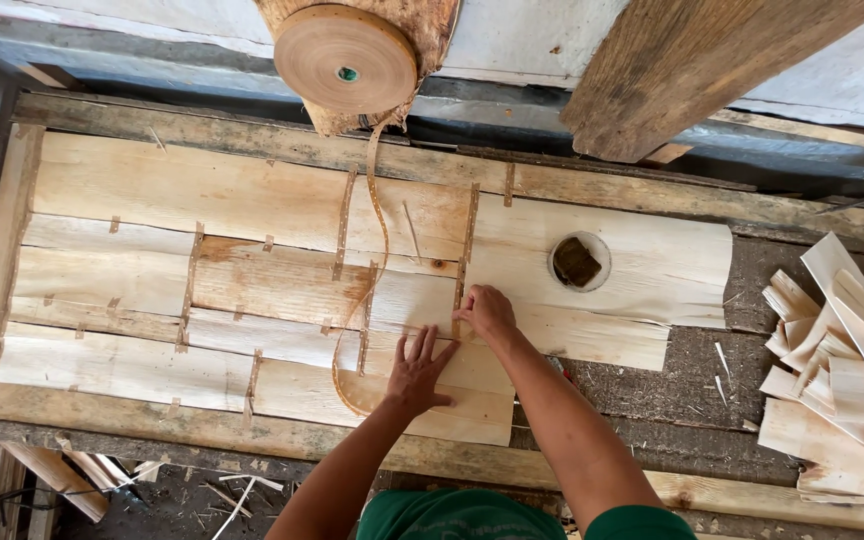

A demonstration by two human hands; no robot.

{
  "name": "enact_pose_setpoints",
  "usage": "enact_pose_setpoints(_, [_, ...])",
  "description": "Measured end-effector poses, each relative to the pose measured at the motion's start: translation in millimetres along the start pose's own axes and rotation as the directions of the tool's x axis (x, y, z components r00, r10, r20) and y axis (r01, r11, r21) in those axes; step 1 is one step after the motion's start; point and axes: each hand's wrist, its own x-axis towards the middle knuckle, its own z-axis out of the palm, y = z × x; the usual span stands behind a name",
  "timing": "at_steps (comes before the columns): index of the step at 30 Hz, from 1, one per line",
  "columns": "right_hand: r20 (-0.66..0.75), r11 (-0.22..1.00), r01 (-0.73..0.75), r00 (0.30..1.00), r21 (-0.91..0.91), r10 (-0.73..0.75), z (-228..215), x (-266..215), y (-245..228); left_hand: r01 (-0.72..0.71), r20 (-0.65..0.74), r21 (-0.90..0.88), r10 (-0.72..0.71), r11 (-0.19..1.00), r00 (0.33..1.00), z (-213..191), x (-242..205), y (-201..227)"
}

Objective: Secure thin wood strips to a base using fiber ties and a cutter.

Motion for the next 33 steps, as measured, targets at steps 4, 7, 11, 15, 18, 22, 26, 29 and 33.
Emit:
enact_pose_setpoints(4, [0.045,0.999,-0.019,0.999,0.029,0.017,-4.0,-1.9,-0.7,0.001,-0.009,-0.026,-0.001,1.0,1.0,5.3,0.1,0.9])
enact_pose_setpoints(7, [0.055,1.0,-0.017,0.998,-0.003,0.017,-6.4,-2.5,-7.1,-0.006,-0.023,-0.023,0.005,1.0,1.0,6.9,2.1,0.6])
enact_pose_setpoints(11, [0.048,0.998,-0.053,0.998,0.016,0.052,-7.2,-3.3,-8.1,-0.004,-0.02,-0.044,0.003,0.999,1.0,-4.3,1.5,8.0])
enact_pose_setpoints(15, [0.051,1.0,-0.012,0.999,-0.005,0.012,-2.4,1.5,-1.9,0.034,-0.094,-0.15,-0.049,0.988,0.994,-10.1,-0.1,13.0])
enact_pose_setpoints(18, [-0.029,0.993,0.084,0.996,0.077,-0.082,16.9,11.7,25.3,0.115,-0.11,-0.318,-0.157,0.941,0.981,-44.0,-8.7,24.9])
enact_pose_setpoints(22, [-0.023,0.993,0.09,0.996,0.078,-0.089,16.4,12.9,27.6,0.402,0.103,-0.664,-0.455,0.631,0.884,-22.1,19.4,29.7])
enact_pose_setpoints(26, [0.01,0.996,0.046,0.999,0.081,-0.047,8.1,9.3,18.8,0.362,0.262,-0.928,-0.537,0.089,0.802,-13.4,41.0,31.7])
enact_pose_setpoints(29, [-0.008,0.993,0.065,0.998,0.096,-0.064,14.2,12.5,24.3,0.29,0.323,-0.946,-0.471,-0.143,0.821,5.7,57.3,30.7])
enact_pose_setpoints(33, [0.001,0.99,0.074,0.997,0.122,-0.075,15.0,12.9,26.0,0.21,0.28,-0.957,-0.462,-0.198,0.841,5.2,58.8,32.7])
